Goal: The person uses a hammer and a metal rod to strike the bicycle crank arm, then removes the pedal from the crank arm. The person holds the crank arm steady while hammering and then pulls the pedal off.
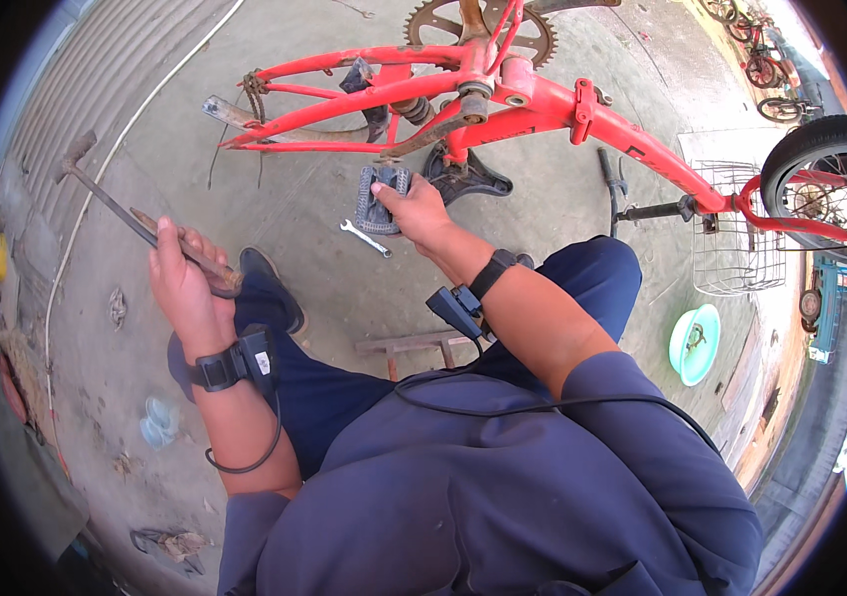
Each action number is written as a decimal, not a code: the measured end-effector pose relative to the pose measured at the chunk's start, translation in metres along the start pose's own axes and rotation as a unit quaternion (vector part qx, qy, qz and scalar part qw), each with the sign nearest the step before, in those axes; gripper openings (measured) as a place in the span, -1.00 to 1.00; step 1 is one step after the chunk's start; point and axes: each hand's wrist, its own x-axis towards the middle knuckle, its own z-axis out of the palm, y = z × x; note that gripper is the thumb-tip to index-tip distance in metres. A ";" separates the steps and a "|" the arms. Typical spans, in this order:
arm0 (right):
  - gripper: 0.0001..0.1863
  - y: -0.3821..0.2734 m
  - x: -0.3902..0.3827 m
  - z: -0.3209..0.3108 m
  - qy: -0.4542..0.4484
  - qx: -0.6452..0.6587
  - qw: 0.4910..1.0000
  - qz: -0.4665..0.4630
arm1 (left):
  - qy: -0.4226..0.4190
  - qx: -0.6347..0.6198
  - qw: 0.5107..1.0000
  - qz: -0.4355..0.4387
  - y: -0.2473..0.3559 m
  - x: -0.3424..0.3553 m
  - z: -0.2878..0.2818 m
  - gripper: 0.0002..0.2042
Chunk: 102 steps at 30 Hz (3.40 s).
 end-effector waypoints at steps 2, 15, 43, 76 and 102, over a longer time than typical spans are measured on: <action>-0.47 0.003 -0.004 -0.022 0.019 -0.042 0.999 0.019 | 0.001 -0.004 1.000 -0.002 0.002 0.000 0.001 -0.72; -0.48 -0.012 -0.005 -0.076 -0.004 0.063 0.998 0.009 | -0.029 -0.030 0.999 0.000 0.000 -0.003 -0.008 -0.74; -0.44 -0.029 0.008 -0.092 0.035 -0.107 0.986 -0.127 | -0.024 -0.033 0.999 -0.016 -0.001 -0.002 -0.003 -0.74; -0.54 -0.128 -0.042 -0.085 0.072 0.018 0.981 -0.180 | -0.033 -0.032 0.999 -0.016 -0.001 -0.002 -0.001 -0.74; -0.63 -0.132 -0.028 -0.086 -0.004 0.276 0.961 0.001 | -0.020 -0.046 0.998 -0.023 0.001 -0.004 0.003 -0.75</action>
